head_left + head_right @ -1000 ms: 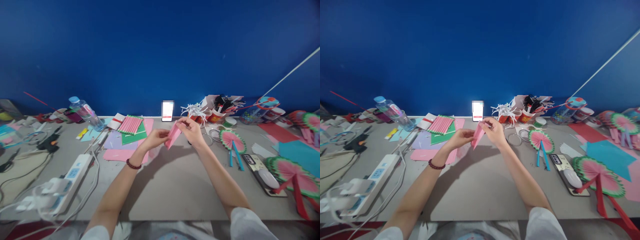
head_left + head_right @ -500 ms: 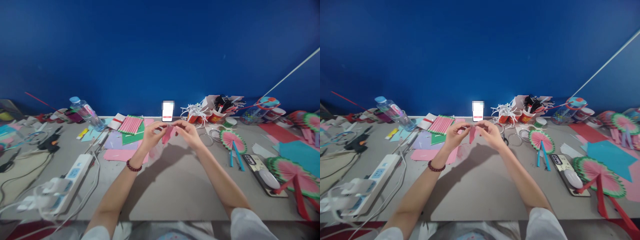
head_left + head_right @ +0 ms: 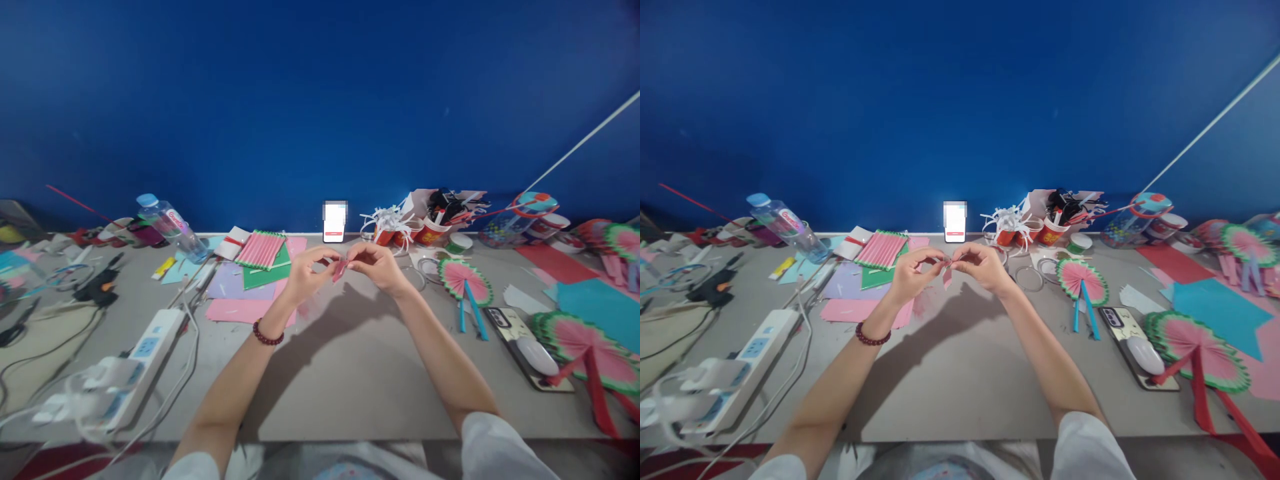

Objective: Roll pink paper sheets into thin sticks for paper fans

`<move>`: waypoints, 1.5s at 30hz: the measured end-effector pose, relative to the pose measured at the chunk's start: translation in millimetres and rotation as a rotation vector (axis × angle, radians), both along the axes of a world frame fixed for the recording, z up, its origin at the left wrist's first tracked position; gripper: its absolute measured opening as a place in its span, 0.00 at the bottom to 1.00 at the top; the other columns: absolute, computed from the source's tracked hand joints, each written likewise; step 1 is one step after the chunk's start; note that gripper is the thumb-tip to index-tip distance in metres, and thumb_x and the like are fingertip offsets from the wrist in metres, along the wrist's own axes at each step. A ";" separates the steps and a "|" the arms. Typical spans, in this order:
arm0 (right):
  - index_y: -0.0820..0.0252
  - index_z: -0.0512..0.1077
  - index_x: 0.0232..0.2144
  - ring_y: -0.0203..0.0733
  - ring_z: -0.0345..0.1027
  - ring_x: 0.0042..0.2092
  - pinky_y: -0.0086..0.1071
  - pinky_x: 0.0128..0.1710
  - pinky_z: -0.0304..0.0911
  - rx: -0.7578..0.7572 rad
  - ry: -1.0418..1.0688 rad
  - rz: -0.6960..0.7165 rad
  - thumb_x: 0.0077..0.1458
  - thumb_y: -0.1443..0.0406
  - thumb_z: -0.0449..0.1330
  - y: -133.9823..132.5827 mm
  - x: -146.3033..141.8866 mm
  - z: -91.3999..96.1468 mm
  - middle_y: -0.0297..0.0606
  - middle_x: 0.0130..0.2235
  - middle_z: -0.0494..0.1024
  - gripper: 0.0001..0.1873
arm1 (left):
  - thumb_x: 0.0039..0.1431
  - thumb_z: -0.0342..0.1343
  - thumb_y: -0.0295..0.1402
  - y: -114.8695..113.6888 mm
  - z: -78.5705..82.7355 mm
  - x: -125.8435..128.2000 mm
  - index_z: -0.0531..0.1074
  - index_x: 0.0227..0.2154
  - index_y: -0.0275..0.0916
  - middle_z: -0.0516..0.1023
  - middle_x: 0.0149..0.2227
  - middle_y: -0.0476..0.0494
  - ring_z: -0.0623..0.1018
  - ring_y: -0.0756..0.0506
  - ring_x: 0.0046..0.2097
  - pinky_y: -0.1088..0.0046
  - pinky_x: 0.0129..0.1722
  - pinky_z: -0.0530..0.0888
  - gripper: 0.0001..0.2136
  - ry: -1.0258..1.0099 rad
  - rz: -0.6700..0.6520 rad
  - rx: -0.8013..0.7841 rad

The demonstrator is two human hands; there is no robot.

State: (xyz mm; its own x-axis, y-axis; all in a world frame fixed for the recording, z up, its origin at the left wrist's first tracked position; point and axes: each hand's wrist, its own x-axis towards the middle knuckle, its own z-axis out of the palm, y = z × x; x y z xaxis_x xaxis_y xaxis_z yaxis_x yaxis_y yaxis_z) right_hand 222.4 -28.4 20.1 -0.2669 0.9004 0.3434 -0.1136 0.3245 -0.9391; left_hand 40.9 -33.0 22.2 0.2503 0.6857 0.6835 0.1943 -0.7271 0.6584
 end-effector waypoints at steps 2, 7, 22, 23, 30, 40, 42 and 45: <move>0.58 0.71 0.26 0.36 0.70 0.33 0.32 0.36 0.67 0.008 -0.008 0.000 0.40 0.60 0.70 -0.4 0.0 -0.5 0.33 0.29 0.75 0.13 | 0.56 0.57 0.31 -1.3 1.4 0.4 0.75 0.31 0.37 0.79 0.31 0.44 0.77 0.51 0.33 0.77 0.31 0.74 0.04 0.013 -0.004 0.003; 0.58 0.70 0.25 0.36 0.70 0.33 0.32 0.36 0.67 0.017 -0.016 -0.023 0.40 0.59 0.70 -1.6 -2.0 -0.3 0.33 0.28 0.74 0.14 | 0.55 0.58 0.29 -1.8 1.4 0.0 0.75 0.31 0.38 0.79 0.31 0.44 0.77 0.50 0.33 0.77 0.31 0.74 0.03 0.020 -0.005 0.018; 0.58 0.73 0.26 0.37 0.70 0.33 0.34 0.36 0.68 0.119 -0.020 -0.133 0.41 0.60 0.70 -3.0 -6.7 -3.1 0.34 0.29 0.74 0.12 | 0.56 0.57 0.32 -0.3 -3.3 -0.5 0.77 0.31 0.38 0.80 0.33 0.42 0.79 0.48 0.35 0.74 0.32 0.76 0.05 -0.017 -0.024 -0.028; 0.58 0.73 0.25 0.37 0.69 0.33 0.34 0.35 0.68 0.130 -0.004 -0.146 0.40 0.59 0.70 -3.3 -7.7 -3.4 0.34 0.29 0.74 0.12 | 0.56 0.57 0.32 0.1 -3.9 -0.3 0.77 0.30 0.38 0.80 0.33 0.42 0.79 0.48 0.34 0.74 0.32 0.76 0.05 -0.028 -0.026 -0.038; 0.58 0.71 0.22 0.35 0.67 0.32 0.32 0.32 0.65 0.082 0.099 -0.153 0.40 0.59 0.69 -2.0 -12.6 -6.4 0.33 0.28 0.72 0.12 | 0.54 0.59 0.34 -2.6 -0.7 -0.1 0.78 0.32 0.38 0.81 0.33 0.42 0.80 0.47 0.34 0.73 0.33 0.77 0.06 -0.100 -0.037 -0.186; 0.58 0.71 0.19 0.37 0.67 0.32 0.34 0.34 0.63 0.127 0.044 -0.245 0.39 0.60 0.70 -2.2 -11.6 -1.0 0.34 0.27 0.73 0.12 | 0.49 0.64 0.38 -3.1 0.0 4.9 0.77 0.35 0.37 0.81 0.36 0.40 0.79 0.45 0.38 0.69 0.38 0.78 0.12 -0.071 -0.020 -0.294; 0.58 0.71 0.19 0.35 0.66 0.31 0.33 0.33 0.63 0.090 0.076 -0.223 0.37 0.60 0.71 -2.2 -13.0 -1.7 0.33 0.26 0.72 0.13 | 0.50 0.63 0.38 -1.9 -0.7 5.6 0.77 0.33 0.37 0.81 0.35 0.41 0.79 0.46 0.36 0.70 0.37 0.78 0.11 -0.100 -0.030 -0.312; 0.59 0.70 0.20 0.33 0.65 0.29 0.30 0.31 0.63 -0.016 0.126 -0.167 0.37 0.59 0.71 -2.3 -14.7 -3.7 0.31 0.26 0.71 0.14 | 0.48 0.64 0.39 -2.1 1.5 5.5 0.77 0.31 0.37 0.81 0.33 0.42 0.79 0.47 0.34 0.71 0.35 0.78 0.11 -0.126 -0.060 -0.335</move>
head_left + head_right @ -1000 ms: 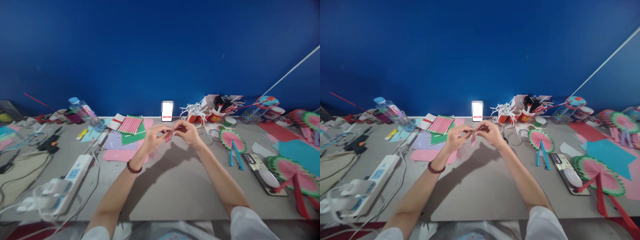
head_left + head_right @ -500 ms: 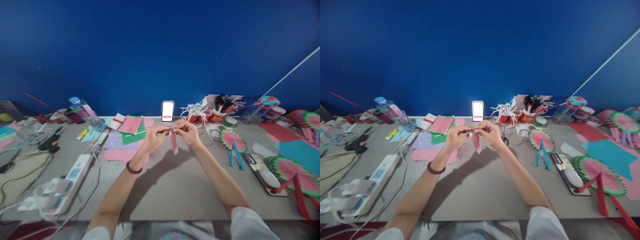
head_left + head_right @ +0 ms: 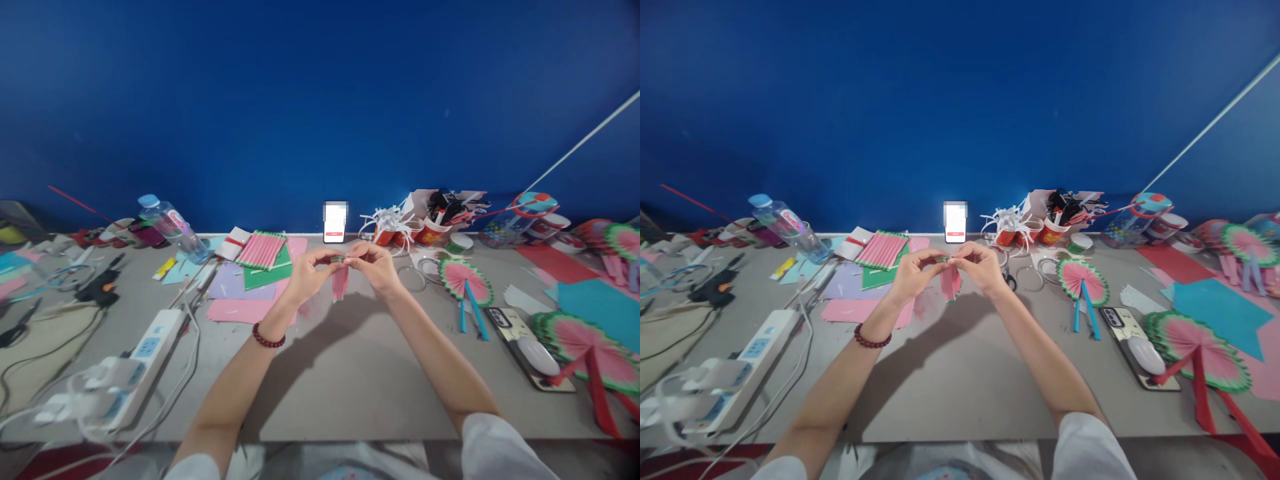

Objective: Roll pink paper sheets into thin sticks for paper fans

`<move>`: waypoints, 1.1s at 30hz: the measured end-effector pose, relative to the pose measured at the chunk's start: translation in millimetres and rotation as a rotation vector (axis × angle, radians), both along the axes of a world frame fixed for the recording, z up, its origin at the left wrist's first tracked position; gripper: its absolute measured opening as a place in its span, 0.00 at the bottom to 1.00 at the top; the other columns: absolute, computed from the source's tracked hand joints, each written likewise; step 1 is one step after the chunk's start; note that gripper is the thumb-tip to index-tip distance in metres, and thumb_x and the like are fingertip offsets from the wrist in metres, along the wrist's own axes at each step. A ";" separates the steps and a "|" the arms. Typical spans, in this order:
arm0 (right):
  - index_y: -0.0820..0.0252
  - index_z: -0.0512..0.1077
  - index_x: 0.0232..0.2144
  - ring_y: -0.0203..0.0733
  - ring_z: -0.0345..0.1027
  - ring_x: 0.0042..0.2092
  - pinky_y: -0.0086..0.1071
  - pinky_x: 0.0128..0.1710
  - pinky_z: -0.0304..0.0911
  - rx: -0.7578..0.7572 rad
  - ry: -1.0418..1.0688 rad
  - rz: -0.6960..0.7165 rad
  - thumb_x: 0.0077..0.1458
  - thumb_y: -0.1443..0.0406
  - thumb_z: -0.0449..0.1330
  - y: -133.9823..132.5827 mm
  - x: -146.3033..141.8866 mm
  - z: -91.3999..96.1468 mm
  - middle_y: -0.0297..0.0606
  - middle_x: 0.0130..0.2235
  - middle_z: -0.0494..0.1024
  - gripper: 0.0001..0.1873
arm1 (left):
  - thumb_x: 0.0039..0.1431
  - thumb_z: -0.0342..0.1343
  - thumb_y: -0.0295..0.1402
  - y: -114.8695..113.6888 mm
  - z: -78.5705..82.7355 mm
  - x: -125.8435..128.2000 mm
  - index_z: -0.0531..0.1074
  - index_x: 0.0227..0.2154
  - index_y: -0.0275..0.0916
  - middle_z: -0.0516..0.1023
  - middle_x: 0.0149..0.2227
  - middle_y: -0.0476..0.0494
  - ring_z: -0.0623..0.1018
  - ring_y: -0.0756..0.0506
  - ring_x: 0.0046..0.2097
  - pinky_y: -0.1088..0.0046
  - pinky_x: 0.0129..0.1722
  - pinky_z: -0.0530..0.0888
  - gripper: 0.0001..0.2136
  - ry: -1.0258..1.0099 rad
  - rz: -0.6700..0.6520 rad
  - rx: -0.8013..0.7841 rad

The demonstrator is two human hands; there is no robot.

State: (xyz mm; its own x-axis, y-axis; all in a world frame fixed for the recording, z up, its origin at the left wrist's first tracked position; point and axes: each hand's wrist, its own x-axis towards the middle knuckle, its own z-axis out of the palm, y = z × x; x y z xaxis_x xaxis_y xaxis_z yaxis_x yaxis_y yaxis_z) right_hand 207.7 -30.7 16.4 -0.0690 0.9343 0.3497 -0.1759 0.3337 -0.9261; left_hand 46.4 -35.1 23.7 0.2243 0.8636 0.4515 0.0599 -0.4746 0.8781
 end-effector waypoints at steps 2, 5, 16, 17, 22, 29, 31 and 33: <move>0.59 0.69 0.21 0.32 0.65 0.29 0.29 0.29 0.63 -0.055 0.022 0.040 0.37 0.59 0.70 0.1 0.0 -1.4 0.30 0.26 0.71 0.14 | 0.48 0.64 0.39 -0.9 1.9 0.3 0.77 0.31 0.37 0.81 0.32 0.42 0.79 0.47 0.34 0.71 0.35 0.78 0.11 -0.021 -0.011 -0.024; 0.59 0.70 0.24 0.31 0.64 0.28 0.28 0.29 0.63 -0.064 0.016 0.081 0.40 0.60 0.69 0.3 1.5 -2.3 0.30 0.27 0.72 0.13 | 0.48 0.64 0.39 -1.8 2.5 1.9 0.77 0.33 0.37 0.81 0.34 0.42 0.80 0.46 0.35 0.70 0.36 0.78 0.12 -0.060 -0.006 -0.057; 0.54 0.77 0.33 0.36 0.69 0.35 0.34 0.36 0.69 0.076 -0.116 0.104 0.41 0.59 0.69 1.3 8.2 3.1 0.35 0.35 0.76 0.13 | 0.55 0.59 0.35 0.7 -1.5 -1.8 0.77 0.31 0.39 0.79 0.34 0.43 0.77 0.49 0.37 0.72 0.38 0.76 0.05 0.013 0.045 0.142; 0.53 0.78 0.32 0.37 0.69 0.36 0.34 0.36 0.68 0.103 -0.136 0.089 0.40 0.59 0.70 1.4 8.6 3.4 0.35 0.34 0.76 0.13 | 0.55 0.59 0.35 1.2 -1.4 -2.5 0.77 0.31 0.39 0.79 0.33 0.43 0.77 0.49 0.37 0.72 0.38 0.75 0.05 0.005 0.041 0.136; 0.52 0.78 0.31 0.39 0.68 0.36 0.34 0.33 0.68 0.190 -0.185 0.039 0.40 0.59 0.70 -0.5 8.3 4.6 0.37 0.33 0.76 0.11 | 0.52 0.61 0.36 1.7 1.1 -4.4 0.76 0.28 0.37 0.78 0.30 0.44 0.76 0.50 0.30 0.76 0.28 0.74 0.07 -0.082 -0.021 0.017; 0.51 0.78 0.31 0.38 0.68 0.35 0.34 0.31 0.69 0.222 -0.169 -0.001 0.42 0.61 0.69 -7.1 4.0 5.7 0.37 0.34 0.74 0.09 | 0.49 0.63 0.37 1.2 1.3 -1.8 0.73 0.28 0.36 0.73 0.23 0.49 0.73 0.53 0.25 0.77 0.25 0.73 0.09 -0.173 -0.084 -0.102; 0.50 0.78 0.31 0.39 0.68 0.36 0.34 0.32 0.69 0.241 -0.185 -0.004 0.43 0.62 0.68 -8.1 4.0 5.9 0.37 0.35 0.74 0.08 | 0.48 0.64 0.38 2.3 -0.2 -0.8 0.73 0.28 0.36 0.73 0.23 0.49 0.73 0.52 0.25 0.76 0.26 0.74 0.11 -0.207 -0.098 -0.132; 0.50 0.78 0.31 0.39 0.69 0.38 0.34 0.34 0.69 0.255 -0.205 -0.001 0.44 0.64 0.68 -8.7 4.2 5.9 0.37 0.35 0.75 0.08 | 0.47 0.64 0.40 3.6 -1.3 -0.4 0.72 0.29 0.36 0.74 0.24 0.48 0.74 0.52 0.26 0.75 0.27 0.75 0.13 -0.230 -0.112 -0.157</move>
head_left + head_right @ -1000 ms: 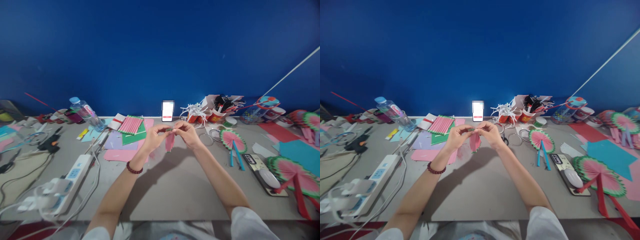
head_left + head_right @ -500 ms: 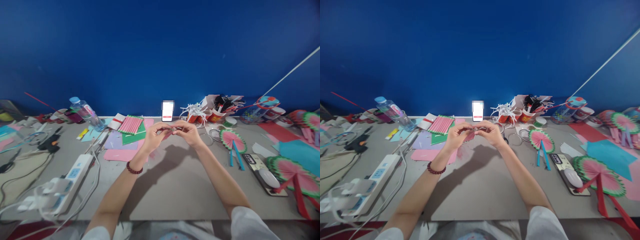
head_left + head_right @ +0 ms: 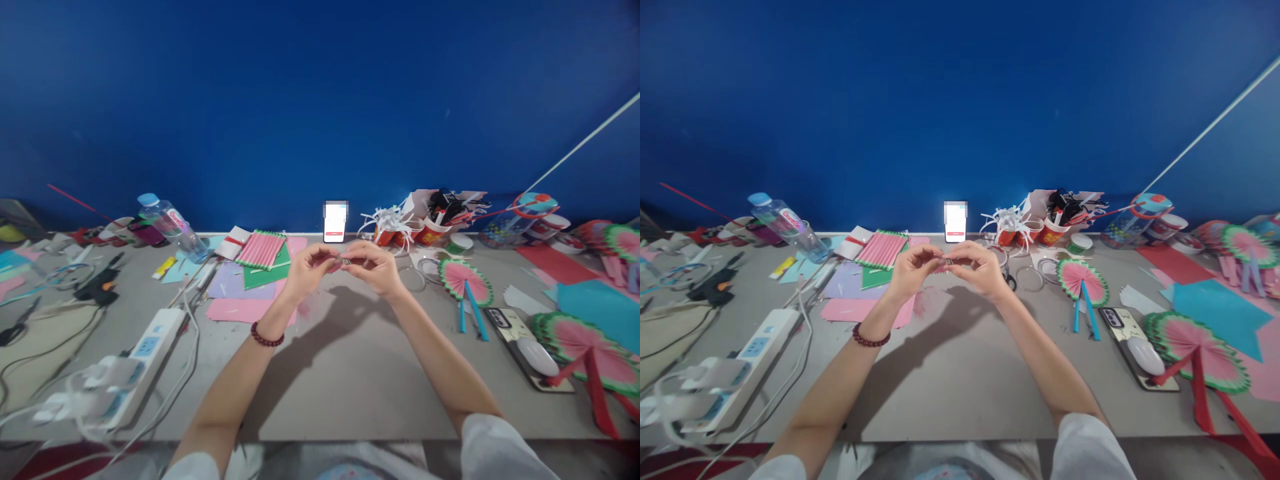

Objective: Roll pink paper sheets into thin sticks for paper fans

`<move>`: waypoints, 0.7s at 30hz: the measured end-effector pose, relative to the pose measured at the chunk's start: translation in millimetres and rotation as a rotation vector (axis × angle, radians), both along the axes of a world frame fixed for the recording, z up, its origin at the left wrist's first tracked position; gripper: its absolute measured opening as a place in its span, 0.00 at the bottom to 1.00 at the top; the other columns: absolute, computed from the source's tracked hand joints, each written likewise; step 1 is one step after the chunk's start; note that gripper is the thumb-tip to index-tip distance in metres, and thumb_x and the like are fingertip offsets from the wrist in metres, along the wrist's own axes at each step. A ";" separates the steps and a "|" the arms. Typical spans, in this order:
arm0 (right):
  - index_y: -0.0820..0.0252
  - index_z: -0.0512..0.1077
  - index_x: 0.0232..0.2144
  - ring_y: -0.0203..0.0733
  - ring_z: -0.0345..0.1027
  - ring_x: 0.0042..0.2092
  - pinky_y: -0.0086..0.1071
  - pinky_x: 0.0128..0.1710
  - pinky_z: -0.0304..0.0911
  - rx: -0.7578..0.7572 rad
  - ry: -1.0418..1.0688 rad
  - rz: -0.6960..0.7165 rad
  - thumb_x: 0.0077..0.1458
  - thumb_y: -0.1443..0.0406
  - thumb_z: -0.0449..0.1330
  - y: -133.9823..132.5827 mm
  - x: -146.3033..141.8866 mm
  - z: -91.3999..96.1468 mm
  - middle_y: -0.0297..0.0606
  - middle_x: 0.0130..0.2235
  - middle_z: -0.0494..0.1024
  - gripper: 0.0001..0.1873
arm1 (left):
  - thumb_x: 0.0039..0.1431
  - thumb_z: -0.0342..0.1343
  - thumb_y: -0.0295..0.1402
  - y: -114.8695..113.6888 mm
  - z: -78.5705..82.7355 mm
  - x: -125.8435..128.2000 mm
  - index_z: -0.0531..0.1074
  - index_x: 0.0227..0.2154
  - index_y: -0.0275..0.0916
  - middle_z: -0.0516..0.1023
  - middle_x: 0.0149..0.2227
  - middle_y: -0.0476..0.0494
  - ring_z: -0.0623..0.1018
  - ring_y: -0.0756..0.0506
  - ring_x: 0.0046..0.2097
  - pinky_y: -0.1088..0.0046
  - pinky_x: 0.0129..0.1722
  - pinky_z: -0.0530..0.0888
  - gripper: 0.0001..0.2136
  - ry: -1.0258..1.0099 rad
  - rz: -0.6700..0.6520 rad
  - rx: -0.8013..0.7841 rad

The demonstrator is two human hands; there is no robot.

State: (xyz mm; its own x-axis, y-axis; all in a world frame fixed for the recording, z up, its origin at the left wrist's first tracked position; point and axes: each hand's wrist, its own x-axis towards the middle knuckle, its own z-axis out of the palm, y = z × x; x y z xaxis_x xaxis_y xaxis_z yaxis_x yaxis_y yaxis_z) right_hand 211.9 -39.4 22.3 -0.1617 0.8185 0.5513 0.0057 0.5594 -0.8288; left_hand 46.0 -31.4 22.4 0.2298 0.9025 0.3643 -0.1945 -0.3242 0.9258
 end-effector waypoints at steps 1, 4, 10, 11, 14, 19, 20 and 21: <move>0.50 0.78 0.32 0.39 0.69 0.38 0.34 0.34 0.69 0.005 -0.005 0.003 0.45 0.64 0.67 -0.3 0.0 0.0 0.37 0.34 0.75 0.08 | 0.46 0.64 0.41 0.6 -0.3 0.0 0.71 0.29 0.36 0.73 0.24 0.49 0.74 0.51 0.26 0.75 0.27 0.75 0.14 -0.003 -0.006 -0.003; 0.49 0.78 0.33 0.38 0.69 0.37 0.33 0.34 0.69 0.011 0.006 0.021 0.46 0.65 0.67 -0.9 -0.7 -0.3 0.36 0.34 0.75 0.09 | 0.47 0.64 0.41 1.0 -0.1 -0.3 0.71 0.28 0.36 0.72 0.23 0.49 0.73 0.52 0.25 0.76 0.25 0.73 0.13 0.006 -0.003 0.014; 0.50 0.79 0.34 0.37 0.68 0.36 0.31 0.30 0.70 -0.028 0.050 0.011 0.47 0.62 0.65 -0.3 -4.5 -2.3 0.37 0.36 0.73 0.09 | 0.48 0.63 0.39 -3.8 1.8 0.8 0.71 0.28 0.36 0.73 0.24 0.49 0.71 0.54 0.23 0.80 0.20 0.67 0.11 0.012 0.089 0.014; 0.51 0.79 0.35 0.37 0.68 0.36 0.31 0.30 0.69 -0.030 0.041 -0.005 0.48 0.62 0.65 0.1 -5.0 -2.6 0.37 0.36 0.73 0.09 | 0.49 0.63 0.38 -4.5 2.4 1.1 0.72 0.28 0.36 0.74 0.25 0.48 0.72 0.54 0.24 0.80 0.21 0.68 0.11 0.029 0.112 0.016; 0.51 0.79 0.36 0.36 0.67 0.35 0.30 0.31 0.69 -0.027 0.011 -0.067 0.51 0.61 0.62 1.5 -5.8 -3.2 0.37 0.34 0.74 0.09 | 0.48 0.64 0.37 -4.5 4.2 1.4 0.73 0.30 0.36 0.77 0.29 0.46 0.76 0.52 0.29 0.78 0.28 0.71 0.11 0.082 0.141 0.005; 0.53 0.79 0.35 0.37 0.68 0.34 0.31 0.32 0.68 -0.119 -0.021 -0.136 0.50 0.59 0.62 3.3 -5.7 -2.8 0.37 0.32 0.75 0.11 | 0.45 0.65 0.39 -0.9 5.2 -0.6 0.75 0.32 0.35 0.80 0.32 0.42 0.79 0.46 0.36 0.72 0.37 0.74 0.14 0.092 -0.036 -0.173; 0.54 0.79 0.35 0.37 0.68 0.33 0.31 0.31 0.68 -0.145 -0.013 -0.142 0.50 0.59 0.62 3.5 -5.7 -2.6 0.37 0.32 0.76 0.11 | 0.45 0.65 0.39 -0.7 5.4 -1.2 0.76 0.31 0.34 0.80 0.32 0.41 0.79 0.45 0.36 0.71 0.38 0.74 0.14 0.098 -0.068 -0.215; 0.55 0.79 0.35 0.36 0.68 0.32 0.31 0.31 0.68 -0.169 -0.003 -0.146 0.49 0.58 0.62 3.6 -5.6 -2.4 0.37 0.32 0.76 0.11 | 0.45 0.65 0.40 -0.8 5.8 -1.7 0.77 0.31 0.34 0.80 0.33 0.41 0.78 0.45 0.36 0.70 0.39 0.74 0.14 0.110 -0.089 -0.249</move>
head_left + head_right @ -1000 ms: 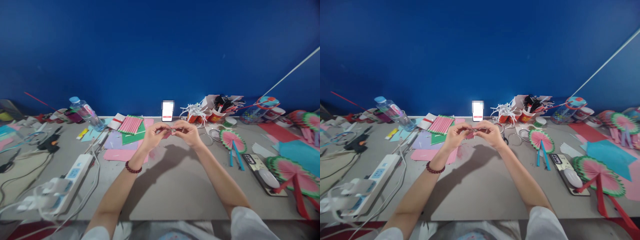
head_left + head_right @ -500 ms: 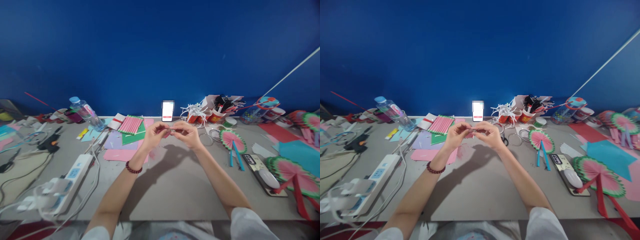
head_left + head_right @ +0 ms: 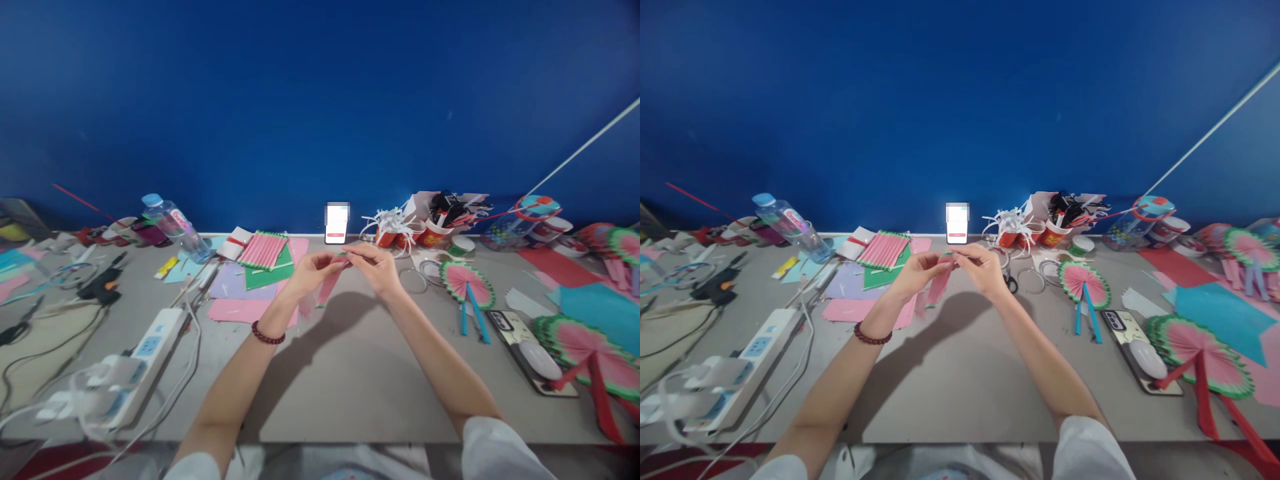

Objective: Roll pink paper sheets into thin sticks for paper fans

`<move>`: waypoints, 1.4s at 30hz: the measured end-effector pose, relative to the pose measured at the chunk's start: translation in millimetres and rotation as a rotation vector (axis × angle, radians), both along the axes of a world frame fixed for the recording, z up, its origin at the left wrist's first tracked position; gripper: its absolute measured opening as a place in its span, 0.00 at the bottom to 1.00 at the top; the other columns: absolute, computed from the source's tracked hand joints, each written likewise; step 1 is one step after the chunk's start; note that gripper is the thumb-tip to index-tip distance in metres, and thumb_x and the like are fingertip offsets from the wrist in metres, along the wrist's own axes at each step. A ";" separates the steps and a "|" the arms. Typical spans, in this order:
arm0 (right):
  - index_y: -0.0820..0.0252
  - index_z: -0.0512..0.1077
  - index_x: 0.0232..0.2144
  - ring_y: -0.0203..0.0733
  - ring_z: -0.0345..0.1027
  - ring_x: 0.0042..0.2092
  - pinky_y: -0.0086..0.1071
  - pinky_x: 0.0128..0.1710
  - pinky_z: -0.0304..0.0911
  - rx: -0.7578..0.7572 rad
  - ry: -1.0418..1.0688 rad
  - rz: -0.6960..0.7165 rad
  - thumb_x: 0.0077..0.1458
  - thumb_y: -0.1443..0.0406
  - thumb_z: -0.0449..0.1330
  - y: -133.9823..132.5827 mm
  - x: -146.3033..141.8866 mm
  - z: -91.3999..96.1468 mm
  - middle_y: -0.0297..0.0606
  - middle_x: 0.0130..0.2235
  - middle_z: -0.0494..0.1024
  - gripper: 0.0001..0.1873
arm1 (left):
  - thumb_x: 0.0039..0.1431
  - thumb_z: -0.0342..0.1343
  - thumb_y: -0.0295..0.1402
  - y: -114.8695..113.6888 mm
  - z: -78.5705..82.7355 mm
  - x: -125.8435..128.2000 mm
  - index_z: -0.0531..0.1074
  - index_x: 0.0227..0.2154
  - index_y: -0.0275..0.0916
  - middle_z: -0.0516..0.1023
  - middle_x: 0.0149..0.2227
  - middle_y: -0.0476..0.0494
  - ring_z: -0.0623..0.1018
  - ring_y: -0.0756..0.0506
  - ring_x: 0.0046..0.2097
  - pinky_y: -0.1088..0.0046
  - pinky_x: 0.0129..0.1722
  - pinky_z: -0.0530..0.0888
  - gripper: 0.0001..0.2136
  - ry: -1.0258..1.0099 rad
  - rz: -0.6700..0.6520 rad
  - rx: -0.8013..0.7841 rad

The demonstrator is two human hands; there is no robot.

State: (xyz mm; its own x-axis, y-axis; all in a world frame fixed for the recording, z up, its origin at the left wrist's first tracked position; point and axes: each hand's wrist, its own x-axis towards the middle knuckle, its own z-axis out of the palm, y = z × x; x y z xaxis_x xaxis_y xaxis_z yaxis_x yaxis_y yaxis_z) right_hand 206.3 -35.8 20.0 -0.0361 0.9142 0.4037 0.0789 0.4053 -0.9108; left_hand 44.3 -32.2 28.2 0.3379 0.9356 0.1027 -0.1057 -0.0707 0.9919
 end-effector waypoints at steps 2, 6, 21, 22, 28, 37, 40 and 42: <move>0.56 0.79 0.34 0.34 0.67 0.30 0.31 0.30 0.66 -0.035 0.018 -0.016 0.48 0.60 0.62 0.0 0.1 0.4 0.36 0.30 0.75 0.11 | 0.45 0.65 0.39 -1.1 1.0 -0.8 0.78 0.29 0.35 0.81 0.32 0.41 0.78 0.46 0.35 0.71 0.39 0.73 0.13 0.032 -0.022 -0.041; 0.57 0.80 0.33 0.32 0.63 0.27 0.29 0.28 0.62 -0.097 0.040 -0.026 0.46 0.62 0.63 -0.8 0.2 1.7 0.35 0.29 0.75 0.10 | 0.44 0.66 0.39 -2.9 1.4 -0.9 0.78 0.28 0.35 0.80 0.30 0.42 0.77 0.48 0.33 0.73 0.37 0.72 0.12 0.050 -0.032 -0.094; 0.57 0.79 0.32 0.33 0.66 0.29 0.32 0.33 0.64 -0.186 0.107 0.033 0.45 0.62 0.64 -2.6 -2.0 2.7 0.35 0.30 0.76 0.09 | 0.42 0.67 0.39 2.3 -14.6 1.1 0.76 0.26 0.33 0.79 0.27 0.42 0.78 0.48 0.31 0.72 0.36 0.73 0.13 -0.016 -0.010 -0.103; 0.57 0.79 0.32 0.34 0.66 0.29 0.32 0.33 0.65 -0.180 0.105 0.049 0.46 0.62 0.64 -2.4 -1.5 2.5 0.35 0.31 0.76 0.09 | 0.43 0.66 0.40 2.5 -14.5 1.0 0.77 0.26 0.34 0.80 0.28 0.42 0.78 0.47 0.32 0.71 0.36 0.73 0.13 -0.013 -0.017 -0.089; 0.52 0.79 0.37 0.38 0.68 0.37 0.34 0.38 0.64 0.019 -0.058 0.085 0.51 0.61 0.62 -0.7 5.2 2.6 0.36 0.34 0.76 0.10 | 0.44 0.65 0.38 1.3 -9.8 3.0 0.77 0.29 0.35 0.80 0.31 0.42 0.78 0.48 0.33 0.72 0.37 0.74 0.12 0.014 0.106 0.113; 0.52 0.78 0.36 0.39 0.68 0.38 0.34 0.37 0.65 0.078 -0.050 0.108 0.45 0.58 0.67 -1.6 2.8 1.9 0.37 0.36 0.75 0.13 | 0.47 0.62 0.36 -4.3 -5.8 4.5 0.76 0.24 0.36 0.80 0.28 0.43 0.77 0.48 0.31 0.73 0.34 0.74 0.08 0.062 0.258 0.297; 0.53 0.79 0.30 0.40 0.67 0.38 0.34 0.35 0.63 0.098 -0.063 0.047 0.46 0.58 0.66 -2.9 1.0 1.7 0.38 0.33 0.75 0.09 | 0.48 0.61 0.36 -6.1 -5.1 4.1 0.76 0.24 0.36 0.79 0.29 0.43 0.77 0.47 0.33 0.73 0.35 0.74 0.07 0.069 0.250 0.320; 0.53 0.79 0.29 0.40 0.67 0.37 0.34 0.34 0.63 0.093 -0.057 0.040 0.46 0.57 0.66 -4.0 0.9 1.8 0.38 0.33 0.74 0.08 | 0.50 0.60 0.36 -7.5 -4.4 4.1 0.76 0.26 0.37 0.79 0.30 0.43 0.77 0.48 0.34 0.73 0.36 0.74 0.07 0.111 0.235 0.361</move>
